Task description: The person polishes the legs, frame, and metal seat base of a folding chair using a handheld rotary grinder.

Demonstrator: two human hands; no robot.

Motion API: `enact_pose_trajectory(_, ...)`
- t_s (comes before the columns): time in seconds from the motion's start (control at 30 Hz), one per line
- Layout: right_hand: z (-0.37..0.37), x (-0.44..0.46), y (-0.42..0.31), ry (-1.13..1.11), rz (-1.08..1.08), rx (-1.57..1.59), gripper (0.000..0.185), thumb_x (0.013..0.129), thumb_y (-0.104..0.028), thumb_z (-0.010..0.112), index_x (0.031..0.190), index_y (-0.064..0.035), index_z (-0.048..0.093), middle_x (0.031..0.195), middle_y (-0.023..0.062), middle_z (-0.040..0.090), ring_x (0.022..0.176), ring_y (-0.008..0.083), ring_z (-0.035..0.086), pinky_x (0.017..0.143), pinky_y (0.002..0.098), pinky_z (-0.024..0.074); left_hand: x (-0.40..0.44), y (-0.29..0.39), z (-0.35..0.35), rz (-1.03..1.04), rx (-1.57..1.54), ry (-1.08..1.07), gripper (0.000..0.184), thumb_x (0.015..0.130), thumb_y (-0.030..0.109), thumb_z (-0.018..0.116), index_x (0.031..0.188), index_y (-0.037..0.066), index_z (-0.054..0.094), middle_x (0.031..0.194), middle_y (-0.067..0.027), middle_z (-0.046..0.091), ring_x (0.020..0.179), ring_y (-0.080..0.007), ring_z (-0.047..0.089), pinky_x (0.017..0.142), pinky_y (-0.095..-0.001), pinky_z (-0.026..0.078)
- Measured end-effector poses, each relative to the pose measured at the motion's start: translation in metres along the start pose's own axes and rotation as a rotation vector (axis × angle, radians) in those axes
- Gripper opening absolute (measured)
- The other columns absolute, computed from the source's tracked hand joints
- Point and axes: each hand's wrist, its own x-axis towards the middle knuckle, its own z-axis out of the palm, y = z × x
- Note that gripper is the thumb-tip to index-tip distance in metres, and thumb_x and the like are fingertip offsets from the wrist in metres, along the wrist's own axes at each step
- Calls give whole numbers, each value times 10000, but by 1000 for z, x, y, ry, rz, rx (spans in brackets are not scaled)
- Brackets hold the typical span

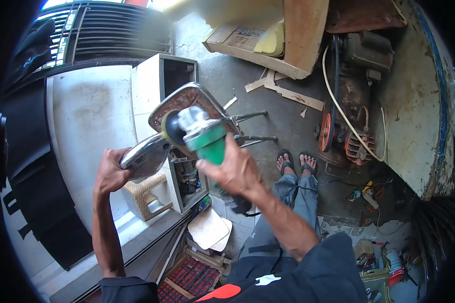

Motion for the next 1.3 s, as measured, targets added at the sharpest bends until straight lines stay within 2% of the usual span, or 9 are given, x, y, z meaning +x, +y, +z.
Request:
enact_pose_trajectory(0.2,-38,37,101,33,228,-228,759,757,-511,758,1223,54,560,1046,235,696,921,330,713,841,426,580,2,0,-2,-21,52,9,406,640,47,623,1022,-22,742,737,-268,646,570,-259,633,689,-363,554)
enact_pose_trajectory(0.33,-2,-1,20,37,174,-35,751,804,-464,733,1309,24,469,1087,321,676,1008,476,687,881,512,548,9,-14,0,-100,-48,-13,394,650,40,647,1027,-18,747,644,-178,593,586,-108,561,652,-319,539)
enact_pose_trajectory(0.4,23,-11,17,147,57,152,653,819,-418,738,1302,-29,537,1151,239,681,1084,365,687,934,454,521,8,0,-4,-73,-23,10,353,657,28,639,990,-32,739,630,-153,566,600,-81,509,643,-307,527)
enact_pose_trajectory(0.57,45,16,91,283,313,272,713,805,-465,729,1208,76,497,954,227,695,810,342,711,755,438,575,15,2,-9,-126,43,-5,327,647,35,621,947,-45,723,640,-158,572,610,-92,494,647,-313,519)
enact_pose_trajectory(0.73,81,-3,45,336,86,442,699,845,-453,709,1271,34,445,988,249,681,803,379,707,711,473,569,20,-9,-15,-94,49,-40,287,642,39,615,898,-67,692,622,-105,537,621,-81,476,608,-292,489)
enact_pose_trajectory(0.8,111,-13,25,436,-61,467,718,854,-420,731,1337,12,421,1038,270,670,889,454,700,756,507,556,29,-16,-17,-113,7,-10,204,642,20,674,835,-46,688,701,23,600,636,-64,491,584,-260,447)
enact_pose_trajectory(0.87,140,-10,18,524,29,482,658,845,-410,742,1275,10,474,1043,227,680,930,370,701,813,445,540,33,-18,-21,-115,-21,-25,187,645,2,673,827,-39,690,720,20,617,637,-59,500,582,-250,442)
enact_pose_trajectory(1.1,164,52,76,733,259,712,734,814,-466,755,1281,31,484,1043,239,680,909,379,697,803,445,550,48,-6,-39,-157,-18,-45,257,604,44,625,834,-48,697,676,-15,616,605,-93,544,554,-288,457)
enact_pose_trajectory(1.3,204,53,68,890,-10,685,739,822,-450,745,1364,-23,483,1127,196,660,987,325,680,858,413,538,47,-15,-36,-72,-89,-58,267,620,43,605,852,-51,697,699,-13,635,608,-90,563,561,-281,466)
